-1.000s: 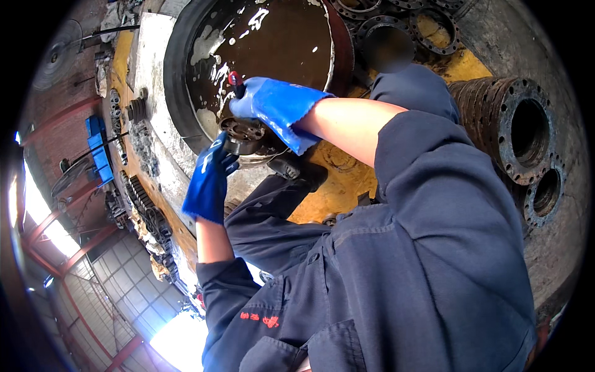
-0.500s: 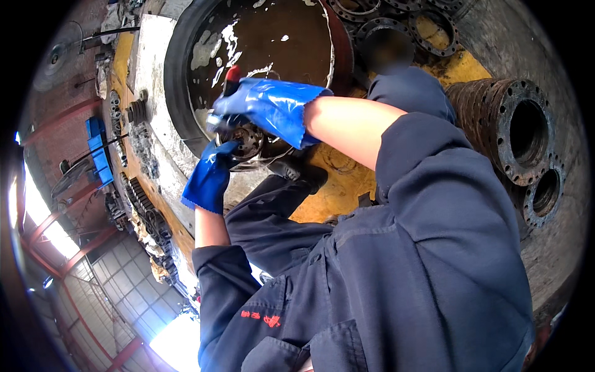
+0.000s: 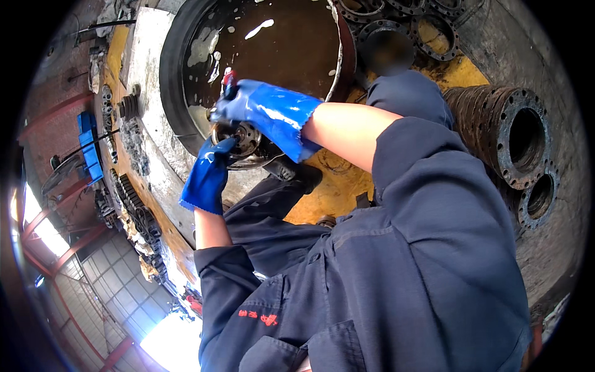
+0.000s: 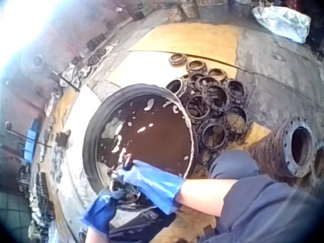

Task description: The person sits on the floor and cleans several small metal parts by scrubbing them with a red-handled brush in a bucket of dark liquid. After scrubbing each part, they place it on the floor beside the bucket and pick up the next one to repeat the process.

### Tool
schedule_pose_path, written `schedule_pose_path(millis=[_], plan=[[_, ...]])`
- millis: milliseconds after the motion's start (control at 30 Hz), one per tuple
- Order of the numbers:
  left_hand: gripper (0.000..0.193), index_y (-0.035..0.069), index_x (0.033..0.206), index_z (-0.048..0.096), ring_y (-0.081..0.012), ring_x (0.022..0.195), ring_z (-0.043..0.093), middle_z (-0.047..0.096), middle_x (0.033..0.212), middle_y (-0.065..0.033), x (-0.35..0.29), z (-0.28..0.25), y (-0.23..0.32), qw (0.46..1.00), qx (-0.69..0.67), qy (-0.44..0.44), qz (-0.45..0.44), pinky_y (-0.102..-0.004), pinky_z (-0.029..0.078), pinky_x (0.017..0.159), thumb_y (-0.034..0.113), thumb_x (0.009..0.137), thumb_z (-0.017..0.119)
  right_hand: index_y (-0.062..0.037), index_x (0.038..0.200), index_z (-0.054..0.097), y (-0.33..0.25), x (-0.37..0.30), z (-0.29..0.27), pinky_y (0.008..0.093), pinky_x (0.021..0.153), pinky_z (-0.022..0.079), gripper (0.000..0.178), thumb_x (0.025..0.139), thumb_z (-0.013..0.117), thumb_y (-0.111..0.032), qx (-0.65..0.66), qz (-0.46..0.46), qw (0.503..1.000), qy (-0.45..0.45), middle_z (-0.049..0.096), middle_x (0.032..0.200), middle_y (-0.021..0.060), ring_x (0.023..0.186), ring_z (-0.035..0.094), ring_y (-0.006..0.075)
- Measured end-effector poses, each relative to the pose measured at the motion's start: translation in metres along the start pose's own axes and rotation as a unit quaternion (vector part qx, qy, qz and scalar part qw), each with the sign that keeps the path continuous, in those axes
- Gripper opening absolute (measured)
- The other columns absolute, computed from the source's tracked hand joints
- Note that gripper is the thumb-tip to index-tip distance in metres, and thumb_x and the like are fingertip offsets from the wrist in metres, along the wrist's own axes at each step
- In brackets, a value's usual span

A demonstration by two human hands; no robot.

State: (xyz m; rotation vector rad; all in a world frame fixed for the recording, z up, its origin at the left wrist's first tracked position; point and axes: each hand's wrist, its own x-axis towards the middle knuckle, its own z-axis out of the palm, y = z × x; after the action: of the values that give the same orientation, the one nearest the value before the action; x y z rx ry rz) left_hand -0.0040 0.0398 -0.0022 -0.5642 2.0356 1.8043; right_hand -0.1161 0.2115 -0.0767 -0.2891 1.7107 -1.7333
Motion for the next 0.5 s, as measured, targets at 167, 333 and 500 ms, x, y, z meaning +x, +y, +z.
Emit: schedule_pose_path(millis=[167, 333, 500], plan=[[0.04, -0.004, 0.129, 0.066, -0.0218, 0.103, 0.072, 0.075, 0.112, -0.0106, -0.002, -0.01, -0.006, 0.998, 0.061, 0.009, -0.004, -0.0331, 0.057, 0.094, 0.022, 0.098, 0.069, -0.0064, 0.108, 0.076, 0.006, -0.012, -0.018, 0.044, 0.086, 0.055, 0.043, 0.098, 0.056, -0.043, -0.078, 0.146, 0.982, 0.095, 0.076, 0.095, 0.0183, 0.093, 0.073, 0.035], [0.048, -0.003, 0.128, 0.067, -0.0234, 0.107, 0.071, 0.074, 0.117, -0.0134, 0.014, -0.025, -0.017, 0.99, 0.003, 0.092, -0.108, -0.0337, 0.057, 0.095, 0.039, 0.104, 0.065, -0.002, 0.114, 0.074, 0.011, -0.014, -0.021, 0.0421, 0.087, 0.056, 0.049, 0.098, 0.057, -0.045, -0.071, 0.153, 0.973, 0.156, 0.076, 0.102, 0.0206, 0.097, 0.074, 0.0344], [0.049, -0.002, 0.127, 0.067, -0.0236, 0.104, 0.071, 0.074, 0.115, -0.0137, 0.031, -0.017, -0.011, 0.977, -0.105, 0.141, -0.121, -0.0343, 0.058, 0.094, 0.041, 0.104, 0.065, -0.0009, 0.099, 0.072, -0.001, -0.042, -0.013, 0.0377, 0.072, 0.049, 0.044, 0.092, 0.066, -0.044, 0.14, 0.062, 0.988, 0.032, 0.068, 0.084, 0.0132, 0.079, 0.064, 0.0237]])
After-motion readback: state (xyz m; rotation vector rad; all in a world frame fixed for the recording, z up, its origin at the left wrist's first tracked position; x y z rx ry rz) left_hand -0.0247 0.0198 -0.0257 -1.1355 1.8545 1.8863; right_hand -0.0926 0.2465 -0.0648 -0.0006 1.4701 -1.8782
